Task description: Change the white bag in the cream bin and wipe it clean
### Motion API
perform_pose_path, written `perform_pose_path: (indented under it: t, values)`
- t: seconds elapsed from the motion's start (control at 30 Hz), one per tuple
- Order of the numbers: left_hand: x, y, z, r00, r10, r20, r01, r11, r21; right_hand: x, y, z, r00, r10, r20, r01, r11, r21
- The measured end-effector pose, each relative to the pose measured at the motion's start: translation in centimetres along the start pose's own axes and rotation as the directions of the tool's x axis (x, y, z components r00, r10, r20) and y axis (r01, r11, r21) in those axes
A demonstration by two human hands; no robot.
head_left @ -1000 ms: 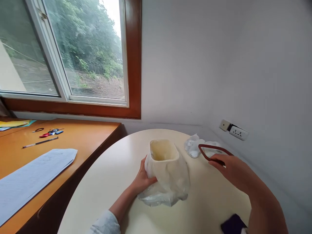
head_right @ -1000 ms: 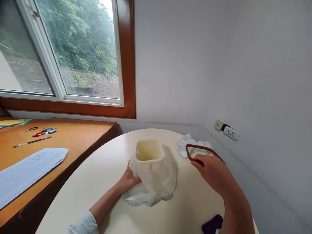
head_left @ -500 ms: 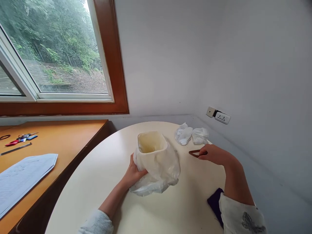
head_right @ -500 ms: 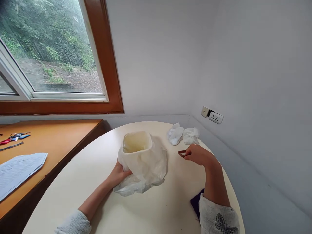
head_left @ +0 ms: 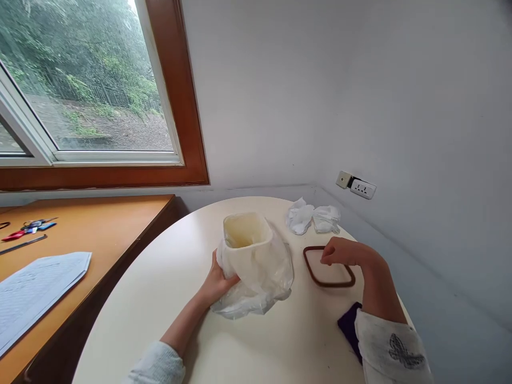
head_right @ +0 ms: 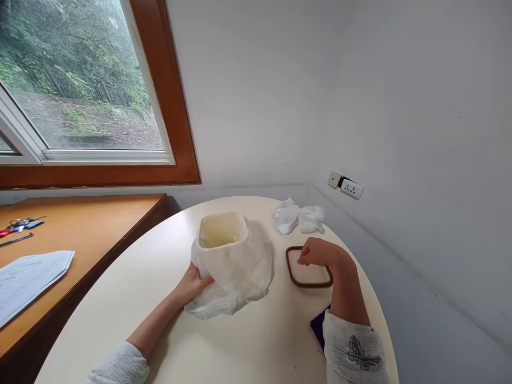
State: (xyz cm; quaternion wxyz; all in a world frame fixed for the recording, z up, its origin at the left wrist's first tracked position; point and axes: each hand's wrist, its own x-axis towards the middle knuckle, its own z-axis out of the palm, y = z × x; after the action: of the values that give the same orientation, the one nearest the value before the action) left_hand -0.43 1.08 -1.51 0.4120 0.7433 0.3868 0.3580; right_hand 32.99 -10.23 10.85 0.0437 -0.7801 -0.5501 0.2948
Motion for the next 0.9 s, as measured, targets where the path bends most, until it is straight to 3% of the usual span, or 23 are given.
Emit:
perform_pose_path:
  t: [0.1,0.3,0.43,0.53,0.63,0.77,0.9]
  values:
    - [0.0,-0.3,-0.2,1.000,-0.003,0.013,0.004,0.999,-0.044,0.6,0.4,0.1,0.997,0.010,-0.076,-0.010,1.000,0.000]
    - [-0.2,0.0,-0.3,0.999,0.011,-0.040,-0.021,0.970,-0.241,2.5,-0.6,1.4,0.976,-0.114,-0.184,0.109,0.993,-0.038]
    - [0.1,-0.2,-1.0,0.979,-0.015,-0.203,-0.052,0.945,-0.323,4.2,-2.2,3.1,0.966,-0.132,-0.222,0.119,0.990,-0.070]
    - [0.6,-1.0,-1.8,0.920,-0.094,-0.380,0.051,0.991,-0.122,5.6,-2.9,4.5,0.962,-0.107,-0.250,0.088,0.992,-0.087]
    - [0.9,-1.7,-2.4,0.885,-0.137,-0.446,0.202,0.974,0.100,6.6,-3.2,5.8,0.964,-0.071,-0.257,0.054,0.996,-0.073]
    - [0.9,-1.9,-2.2,0.909,-0.139,-0.393,0.260,0.926,0.272,7.9,-3.6,7.6,0.969,-0.076,-0.235,0.067,0.997,-0.046]
    - [0.6,-1.4,-1.7,0.944,-0.121,-0.306,0.240,0.891,0.386,9.2,-4.2,9.4,0.960,-0.107,-0.259,0.108,0.994,-0.011]
